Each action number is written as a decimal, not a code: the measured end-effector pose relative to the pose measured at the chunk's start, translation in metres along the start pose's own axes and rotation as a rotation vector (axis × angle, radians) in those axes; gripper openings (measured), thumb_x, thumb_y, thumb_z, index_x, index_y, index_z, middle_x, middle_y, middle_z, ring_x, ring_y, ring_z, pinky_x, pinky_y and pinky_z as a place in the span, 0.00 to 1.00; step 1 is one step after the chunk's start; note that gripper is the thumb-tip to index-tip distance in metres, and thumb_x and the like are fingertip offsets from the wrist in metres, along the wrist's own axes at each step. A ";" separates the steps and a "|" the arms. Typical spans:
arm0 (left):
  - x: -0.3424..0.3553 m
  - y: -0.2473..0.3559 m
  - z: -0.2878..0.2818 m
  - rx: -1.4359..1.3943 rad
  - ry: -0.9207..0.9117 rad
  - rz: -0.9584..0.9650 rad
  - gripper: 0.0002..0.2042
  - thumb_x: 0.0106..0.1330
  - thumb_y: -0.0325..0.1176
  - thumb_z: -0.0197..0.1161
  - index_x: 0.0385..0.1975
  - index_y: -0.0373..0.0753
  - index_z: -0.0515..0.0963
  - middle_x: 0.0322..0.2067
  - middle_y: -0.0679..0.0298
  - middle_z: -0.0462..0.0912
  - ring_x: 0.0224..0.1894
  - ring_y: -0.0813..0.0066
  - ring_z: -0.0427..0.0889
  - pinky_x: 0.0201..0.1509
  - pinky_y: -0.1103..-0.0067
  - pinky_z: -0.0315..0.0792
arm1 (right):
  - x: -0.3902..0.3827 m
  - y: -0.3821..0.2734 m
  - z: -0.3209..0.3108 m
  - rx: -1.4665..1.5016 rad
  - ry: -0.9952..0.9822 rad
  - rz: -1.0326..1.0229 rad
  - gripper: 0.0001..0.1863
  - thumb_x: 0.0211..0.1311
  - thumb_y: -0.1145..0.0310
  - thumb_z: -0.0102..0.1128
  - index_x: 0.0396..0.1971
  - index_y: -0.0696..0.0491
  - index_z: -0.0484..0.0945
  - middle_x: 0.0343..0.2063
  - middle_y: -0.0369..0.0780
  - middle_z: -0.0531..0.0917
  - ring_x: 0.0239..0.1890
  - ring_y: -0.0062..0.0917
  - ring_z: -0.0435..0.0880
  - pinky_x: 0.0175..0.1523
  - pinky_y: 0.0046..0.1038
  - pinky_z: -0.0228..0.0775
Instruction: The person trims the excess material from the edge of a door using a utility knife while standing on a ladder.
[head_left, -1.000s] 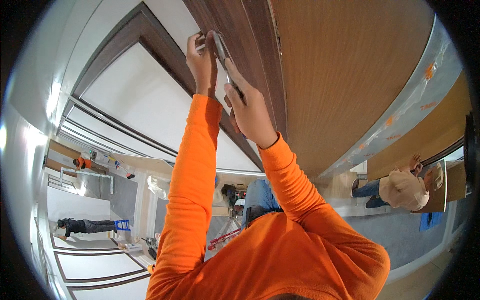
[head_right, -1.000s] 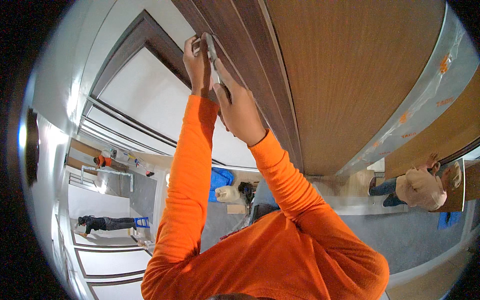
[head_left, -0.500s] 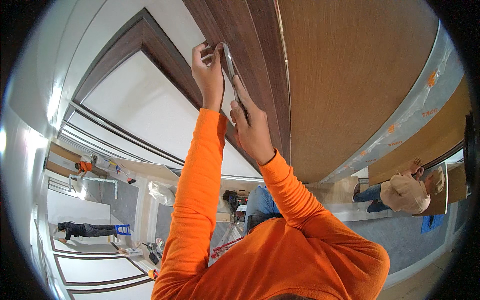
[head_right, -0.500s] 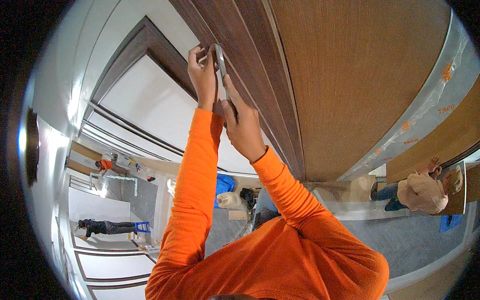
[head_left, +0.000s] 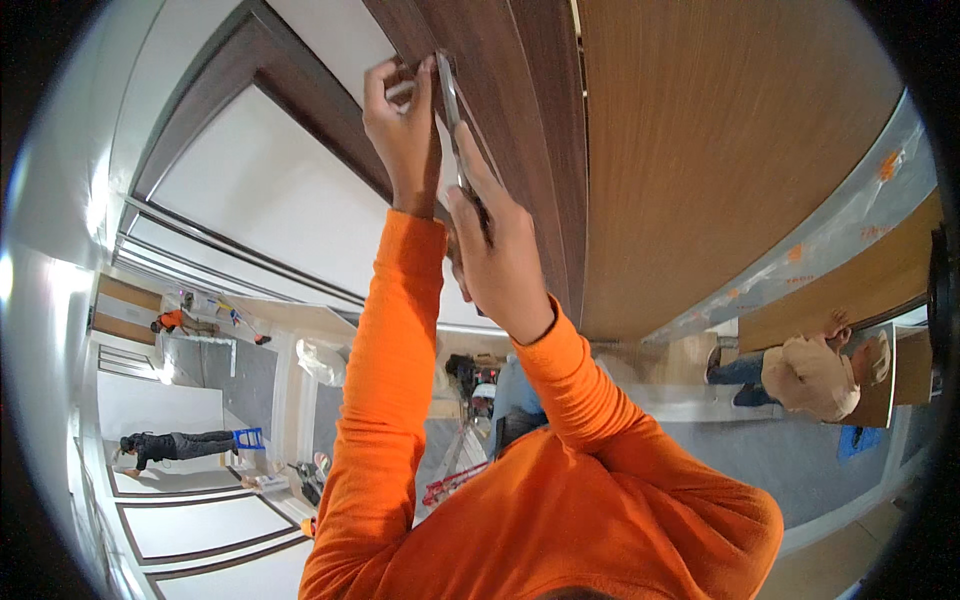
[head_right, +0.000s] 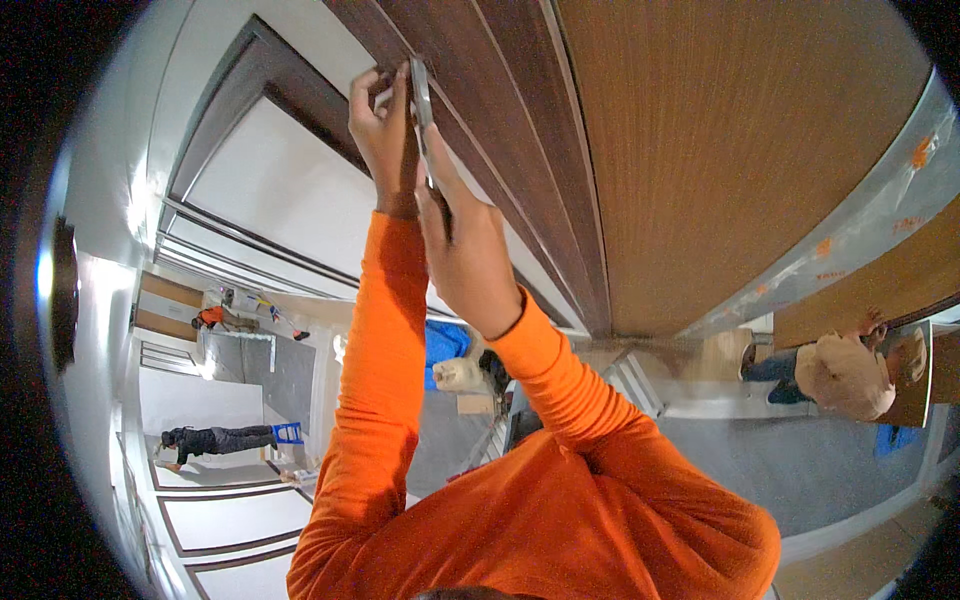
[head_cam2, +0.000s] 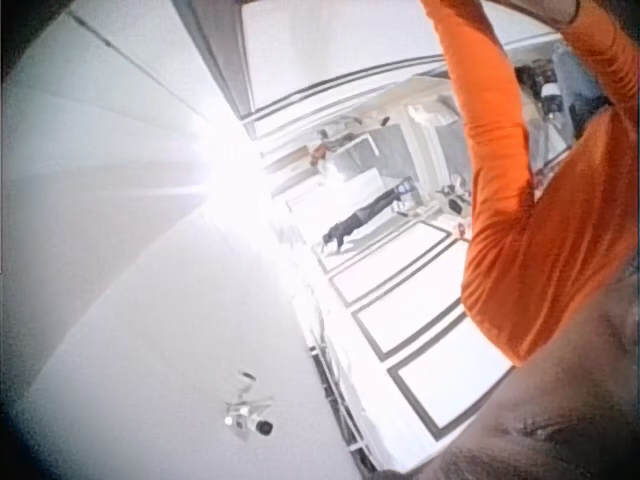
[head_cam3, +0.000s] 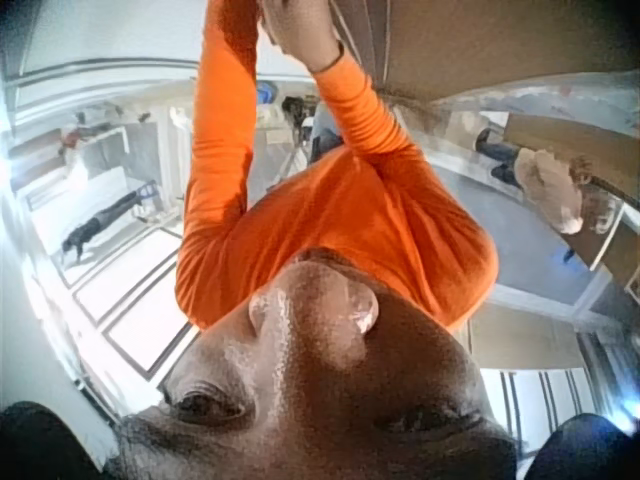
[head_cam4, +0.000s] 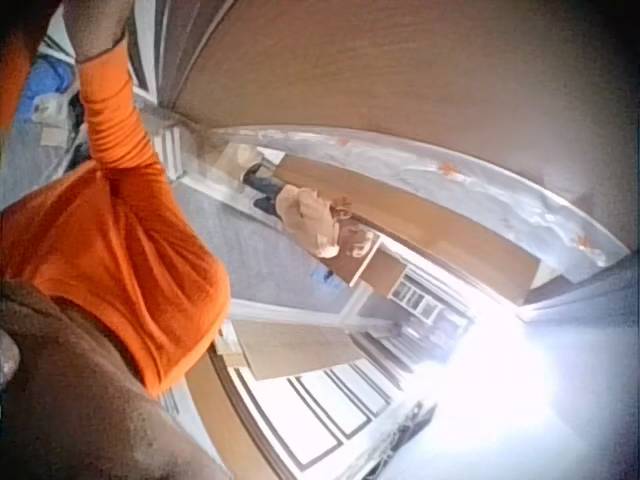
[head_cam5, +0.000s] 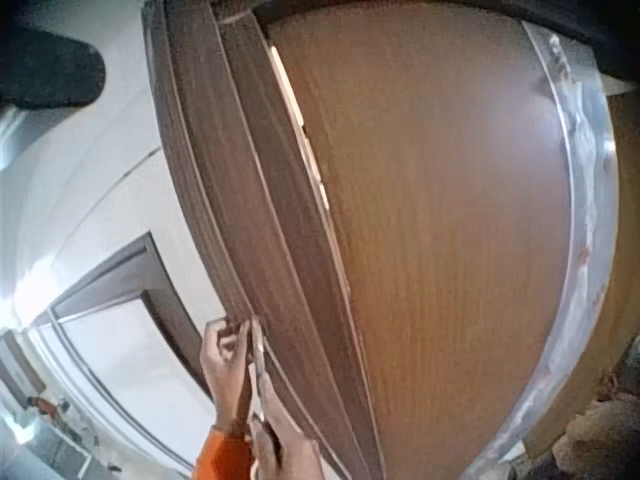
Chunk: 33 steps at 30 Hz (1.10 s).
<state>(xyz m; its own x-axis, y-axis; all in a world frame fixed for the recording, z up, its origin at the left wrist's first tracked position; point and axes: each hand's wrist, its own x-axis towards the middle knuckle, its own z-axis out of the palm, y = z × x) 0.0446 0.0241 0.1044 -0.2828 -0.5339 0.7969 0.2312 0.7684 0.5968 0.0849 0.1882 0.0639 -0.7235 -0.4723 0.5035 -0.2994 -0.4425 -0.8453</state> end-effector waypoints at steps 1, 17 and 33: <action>0.000 0.002 0.000 -0.024 -0.005 -0.033 0.17 0.68 0.40 0.70 0.46 0.34 0.77 0.41 0.59 0.83 0.40 0.72 0.83 0.41 0.77 0.78 | 0.002 -0.002 -0.001 -0.010 -0.007 0.006 0.29 0.71 0.76 0.52 0.71 0.57 0.63 0.21 0.52 0.76 0.17 0.29 0.71 0.27 0.28 0.67; 0.007 0.013 0.000 -0.107 -0.016 -0.164 0.16 0.71 0.42 0.66 0.45 0.35 0.76 0.37 0.61 0.82 0.36 0.76 0.80 0.36 0.78 0.75 | 0.007 -0.002 -0.018 0.015 -0.085 0.069 0.29 0.73 0.75 0.50 0.73 0.52 0.63 0.16 0.38 0.70 0.13 0.15 0.64 0.21 0.24 0.62; 0.016 -0.002 -0.002 -0.026 -0.026 -0.082 0.16 0.69 0.44 0.68 0.41 0.37 0.76 0.35 0.64 0.81 0.34 0.78 0.80 0.34 0.79 0.75 | 0.007 -0.019 -0.010 -0.049 -0.058 0.042 0.30 0.74 0.75 0.50 0.74 0.53 0.60 0.21 0.35 0.70 0.19 0.13 0.61 0.25 0.20 0.60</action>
<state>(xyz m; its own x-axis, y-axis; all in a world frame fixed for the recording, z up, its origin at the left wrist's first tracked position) 0.0417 0.0131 0.1158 -0.3258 -0.5854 0.7424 0.2302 0.7125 0.6628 0.0794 0.2006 0.0813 -0.6990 -0.5340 0.4757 -0.3004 -0.3844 -0.8729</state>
